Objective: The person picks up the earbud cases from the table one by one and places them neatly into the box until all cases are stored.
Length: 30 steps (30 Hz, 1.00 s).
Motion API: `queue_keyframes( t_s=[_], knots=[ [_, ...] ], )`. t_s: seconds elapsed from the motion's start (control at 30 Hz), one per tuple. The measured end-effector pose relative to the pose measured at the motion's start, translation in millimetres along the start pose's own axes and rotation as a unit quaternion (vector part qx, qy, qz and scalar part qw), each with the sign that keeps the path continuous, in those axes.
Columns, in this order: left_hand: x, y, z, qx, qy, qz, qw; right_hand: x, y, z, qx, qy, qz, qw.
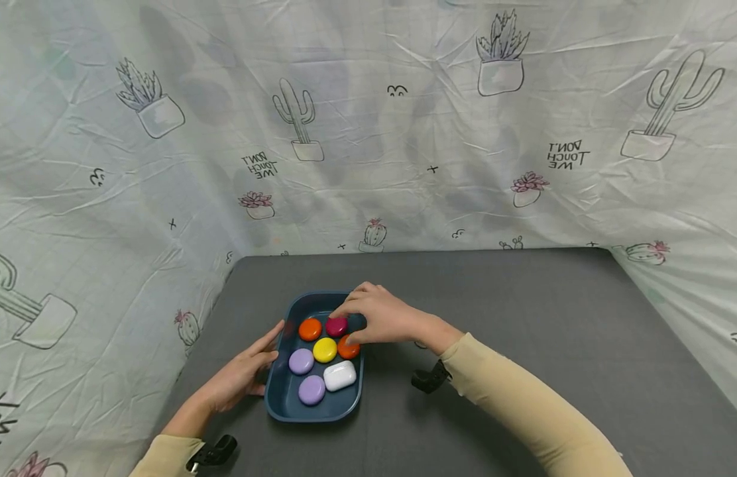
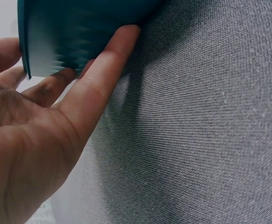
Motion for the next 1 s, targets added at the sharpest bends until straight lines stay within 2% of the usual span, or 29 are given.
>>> queue_keyframes(
  t_s=[0.27,0.53,0.8,1.0],
  knots=[
    [7.6,4.2,-7.5,0.007,0.010,-0.008,0.9999,-19.6,-33.2,-36.2,0.047,-0.034,0.026,0.998],
    [15.4,7.0,-15.7,0.008,0.002,-0.013,0.9999,-30.5,-59.2,-68.6,0.086,-0.047,0.032,0.995],
    [15.1,7.3,-15.2,0.008,-0.003,-0.009,0.9999,-31.3,-77.3,-84.8,0.111,-0.054,0.026,0.992],
    [14.8,7.7,-14.1,0.009,-0.004,-0.009,0.9999,-30.9,-83.9,-92.9,0.122,-0.037,0.032,0.991]
  ],
)
Point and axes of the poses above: each hand's wrist, its own z-axis towards the middle knuckle, its own x-axis out of the palm, y = z × x, the point moved 1 cm from there along z, towards the middle knuckle, and after that the axes turned 8 degrees about -z, right-handed, at the moved point
